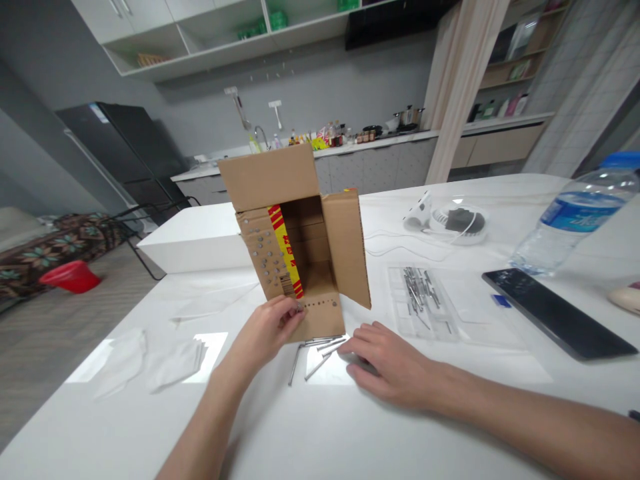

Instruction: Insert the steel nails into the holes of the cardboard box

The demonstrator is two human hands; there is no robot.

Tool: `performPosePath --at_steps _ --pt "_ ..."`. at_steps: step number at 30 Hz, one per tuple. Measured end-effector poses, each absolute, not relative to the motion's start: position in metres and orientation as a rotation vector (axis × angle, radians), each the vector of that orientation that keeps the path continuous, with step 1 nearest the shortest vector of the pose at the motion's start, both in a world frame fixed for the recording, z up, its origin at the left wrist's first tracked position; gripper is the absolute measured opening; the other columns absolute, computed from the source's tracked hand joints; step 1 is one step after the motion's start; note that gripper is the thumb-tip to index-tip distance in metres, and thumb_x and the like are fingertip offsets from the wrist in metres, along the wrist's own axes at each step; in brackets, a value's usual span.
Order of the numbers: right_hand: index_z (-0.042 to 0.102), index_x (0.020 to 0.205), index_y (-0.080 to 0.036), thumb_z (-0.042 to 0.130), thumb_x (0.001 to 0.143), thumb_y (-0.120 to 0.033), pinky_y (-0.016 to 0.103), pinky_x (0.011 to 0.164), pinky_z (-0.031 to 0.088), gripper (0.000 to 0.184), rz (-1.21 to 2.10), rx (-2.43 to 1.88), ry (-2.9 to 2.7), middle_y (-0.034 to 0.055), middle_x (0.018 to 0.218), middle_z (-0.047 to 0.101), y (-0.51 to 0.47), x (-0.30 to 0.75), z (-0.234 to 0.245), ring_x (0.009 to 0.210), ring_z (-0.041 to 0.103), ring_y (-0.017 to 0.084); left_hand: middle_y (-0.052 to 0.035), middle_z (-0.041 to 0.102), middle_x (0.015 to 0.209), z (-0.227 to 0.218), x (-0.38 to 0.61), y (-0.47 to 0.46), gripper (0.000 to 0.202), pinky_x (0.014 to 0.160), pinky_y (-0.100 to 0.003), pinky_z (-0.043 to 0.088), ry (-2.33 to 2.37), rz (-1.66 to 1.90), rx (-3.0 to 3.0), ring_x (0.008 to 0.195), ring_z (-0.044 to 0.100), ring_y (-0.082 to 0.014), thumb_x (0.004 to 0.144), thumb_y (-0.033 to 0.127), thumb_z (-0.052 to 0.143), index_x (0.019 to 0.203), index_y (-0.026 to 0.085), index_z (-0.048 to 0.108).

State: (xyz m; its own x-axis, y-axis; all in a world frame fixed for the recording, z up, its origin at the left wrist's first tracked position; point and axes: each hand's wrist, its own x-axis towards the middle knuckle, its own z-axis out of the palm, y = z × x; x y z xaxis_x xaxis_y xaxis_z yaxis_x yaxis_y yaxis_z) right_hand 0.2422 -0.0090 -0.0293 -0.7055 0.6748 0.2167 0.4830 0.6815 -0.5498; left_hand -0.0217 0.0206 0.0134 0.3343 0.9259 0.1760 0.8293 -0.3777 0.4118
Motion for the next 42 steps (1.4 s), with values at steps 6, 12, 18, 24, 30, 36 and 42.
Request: performPosePath --at_steps 6,12,18,24,30,36,42 --pt "0.067 0.104 -0.017 0.055 0.093 -0.018 0.038 0.085 0.04 0.017 0.648 -0.895 -2.487 0.0069 0.091 0.066 -0.0095 0.2422 -0.0269 0.088 0.058 0.022 -0.0035 0.064 0.081 0.012 -0.0224 0.0217 0.03 0.064 -0.026 0.045 1.558 0.595 2.379 0.07 0.061 -0.0157 0.097 0.038 0.048 0.078 0.02 0.061" --pt "0.066 0.105 -0.017 0.055 0.093 -0.019 0.038 0.085 0.04 0.017 0.652 -0.901 -2.486 0.0072 0.093 0.066 -0.0089 0.2423 -0.027 0.09 0.058 0.022 -0.0035 0.064 0.081 0.0153 -0.0204 0.0214 0.027 0.064 -0.026 0.046 1.547 0.615 2.38 0.069 0.061 -0.0156 0.096 0.035 0.048 0.08 0.02 0.064" --pt "0.066 0.105 -0.017 0.055 0.093 -0.018 0.038 0.085 0.04 0.017 0.654 -0.888 -2.488 0.007 0.092 0.066 -0.0088 0.2421 -0.0279 0.09 0.058 0.022 -0.0038 0.067 0.083 0.0141 -0.0213 0.0216 0.025 0.066 -0.026 0.047 1.544 0.612 2.369 0.072 0.063 -0.0162 0.096 0.034 0.049 0.082 0.02 0.065" --pt "0.067 0.104 -0.017 0.054 0.093 -0.018 0.038 0.085 0.04 0.017 0.652 -0.896 -2.486 0.0073 0.092 0.066 -0.0092 0.2413 -0.0268 0.089 0.057 0.022 -0.0035 0.066 0.081 0.0156 -0.02 0.02 0.026 0.064 -0.027 0.045 1.555 0.573 2.343 0.07 0.062 -0.0161 0.096 0.035 0.048 0.081 0.019 0.064" --pt "0.067 0.104 -0.017 0.054 0.093 -0.018 0.037 0.084 0.04 0.017 0.65 -0.892 -2.484 0.0069 0.091 0.065 -0.0095 0.2423 -0.0275 0.088 0.057 0.021 -0.0034 0.065 0.078 0.0152 -0.0188 0.0193 0.031 0.063 -0.027 0.044 1.564 0.532 2.329 0.068 0.06 -0.0161 0.098 0.038 0.046 0.081 0.019 0.063" --pt "0.066 0.105 -0.017 0.054 0.093 -0.018 0.037 0.085 0.04 0.017 0.644 -0.884 -2.49 0.0059 0.091 0.064 -0.0092 0.242 -0.0299 0.089 0.057 0.021 -0.0039 0.067 0.08 0.0147 -0.0196 0.0189 0.03 0.064 -0.028 0.046 1.547 0.518 2.344 0.071 0.062 -0.017 0.099 0.037 0.044 0.084 0.02 0.063" --pt "0.066 0.106 -0.018 0.055 0.093 -0.018 0.037 0.085 0.04 0.017 0.643 -0.886 -2.484 0.0063 0.091 0.065 -0.0087 0.2412 -0.0296 0.089 0.057 0.021 -0.0037 0.068 0.082 0.0143 -0.0194 0.018 0.03 0.065 -0.028 0.046 1.536 0.506 2.338 0.073 0.063 -0.0169 0.1 0.037 0.044 0.085 0.02 0.064"
